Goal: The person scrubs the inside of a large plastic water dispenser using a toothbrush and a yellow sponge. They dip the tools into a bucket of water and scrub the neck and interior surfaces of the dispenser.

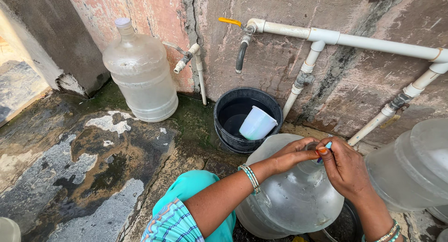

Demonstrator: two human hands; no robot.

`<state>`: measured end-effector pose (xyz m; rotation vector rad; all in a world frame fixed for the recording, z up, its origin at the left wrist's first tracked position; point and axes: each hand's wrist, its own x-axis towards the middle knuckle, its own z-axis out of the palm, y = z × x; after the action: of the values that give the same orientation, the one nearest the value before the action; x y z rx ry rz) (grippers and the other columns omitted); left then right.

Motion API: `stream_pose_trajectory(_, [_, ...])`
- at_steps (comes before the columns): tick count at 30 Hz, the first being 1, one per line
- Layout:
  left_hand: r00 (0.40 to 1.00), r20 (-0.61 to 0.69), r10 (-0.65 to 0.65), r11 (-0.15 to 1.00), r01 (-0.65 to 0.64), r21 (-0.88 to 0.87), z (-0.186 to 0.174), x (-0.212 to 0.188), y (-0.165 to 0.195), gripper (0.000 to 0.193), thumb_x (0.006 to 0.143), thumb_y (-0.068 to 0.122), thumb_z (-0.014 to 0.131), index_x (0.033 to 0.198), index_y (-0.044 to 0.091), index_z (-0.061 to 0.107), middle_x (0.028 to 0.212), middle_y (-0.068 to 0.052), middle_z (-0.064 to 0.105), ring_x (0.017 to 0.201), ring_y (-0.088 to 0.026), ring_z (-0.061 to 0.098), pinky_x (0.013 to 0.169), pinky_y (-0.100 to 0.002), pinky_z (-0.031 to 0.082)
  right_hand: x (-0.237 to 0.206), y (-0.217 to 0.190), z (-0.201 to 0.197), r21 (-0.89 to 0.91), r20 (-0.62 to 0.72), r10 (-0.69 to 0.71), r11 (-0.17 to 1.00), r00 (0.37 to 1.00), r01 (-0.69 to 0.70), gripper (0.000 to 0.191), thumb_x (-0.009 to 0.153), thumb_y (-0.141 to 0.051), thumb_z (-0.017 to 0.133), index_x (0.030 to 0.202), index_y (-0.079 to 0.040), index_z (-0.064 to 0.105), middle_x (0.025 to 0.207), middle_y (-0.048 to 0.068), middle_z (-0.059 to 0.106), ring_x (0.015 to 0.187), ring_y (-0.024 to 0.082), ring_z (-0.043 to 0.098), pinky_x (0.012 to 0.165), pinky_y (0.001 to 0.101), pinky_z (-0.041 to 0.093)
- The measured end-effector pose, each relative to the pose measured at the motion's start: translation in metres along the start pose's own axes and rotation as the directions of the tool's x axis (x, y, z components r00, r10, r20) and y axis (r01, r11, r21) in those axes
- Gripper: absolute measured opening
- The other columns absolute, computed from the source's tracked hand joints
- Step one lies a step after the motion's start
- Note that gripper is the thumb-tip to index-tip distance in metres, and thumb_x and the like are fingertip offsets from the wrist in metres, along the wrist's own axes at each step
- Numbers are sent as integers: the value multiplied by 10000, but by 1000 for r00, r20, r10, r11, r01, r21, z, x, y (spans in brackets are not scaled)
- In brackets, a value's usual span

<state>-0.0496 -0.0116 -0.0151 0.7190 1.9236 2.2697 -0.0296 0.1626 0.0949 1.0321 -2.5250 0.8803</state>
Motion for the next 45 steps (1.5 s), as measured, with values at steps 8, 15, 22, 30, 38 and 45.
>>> stream_pose_trajectory(8, [999, -16, -36, 999, 36, 2, 4, -4, 0, 567, 970, 474, 637, 1356, 68, 553, 1249, -115, 628, 1258, -217, 568, 1090, -372, 430, -5, -2, 1, 52, -27, -42, 998, 999, 43, 248, 1021, -275, 524, 1017, -56, 640, 912, 107, 687, 797, 268, 698, 722, 385, 535])
stream_pose_trajectory(15, [998, -36, -52, 998, 53, 28, 6, -6, 9, 595, 950, 491, 649, 1362, 70, 565, 1279, -136, 639, 1297, -231, 566, 1116, -374, 413, -5, -2, 0, 68, 6, 3, 998, 1000, -3, 241, 1026, -244, 514, 1022, -43, 647, 942, 100, 701, 779, 251, 704, 714, 379, 540])
stream_pose_trajectory(22, [999, -17, -27, 999, 27, -18, 4, -6, 9, 592, 951, 474, 672, 1358, 59, 560, 1279, -134, 636, 1282, -231, 567, 1115, -370, 415, -3, -2, -4, 93, 19, -59, 994, 998, 57, 235, 1029, -217, 500, 1050, -31, 643, 1002, 100, 717, 828, 249, 714, 737, 378, 547])
stream_pose_trajectory(30, [999, -22, -32, 999, 32, -11, 4, -6, 13, 590, 949, 458, 670, 1364, 53, 559, 1276, -132, 635, 1271, -228, 569, 1103, -358, 417, -2, -2, -8, 88, 48, -59, 995, 997, 55, 220, 1018, -201, 501, 1070, -32, 631, 1043, 97, 720, 825, 255, 712, 743, 379, 545])
stream_pose_trajectory(38, [1000, -7, -12, 999, 12, -31, 3, -5, 13, 557, 967, 435, 666, 1348, 40, 573, 1263, -134, 641, 1265, -230, 578, 1115, -370, 420, -1, -2, -9, 106, 66, -57, 993, 996, 50, 229, 1022, -218, 504, 1075, -35, 632, 1052, 101, 724, 833, 248, 725, 740, 381, 553])
stream_pose_trajectory(45, [1000, -2, -4, 999, 4, -34, 4, -4, 5, 541, 965, 432, 668, 1344, 59, 575, 1262, -125, 640, 1267, -227, 577, 1119, -384, 421, -6, -1, -9, 88, 75, 8, 996, 997, -15, 258, 1024, -248, 500, 1103, -48, 642, 979, 103, 723, 815, 248, 728, 736, 386, 553])
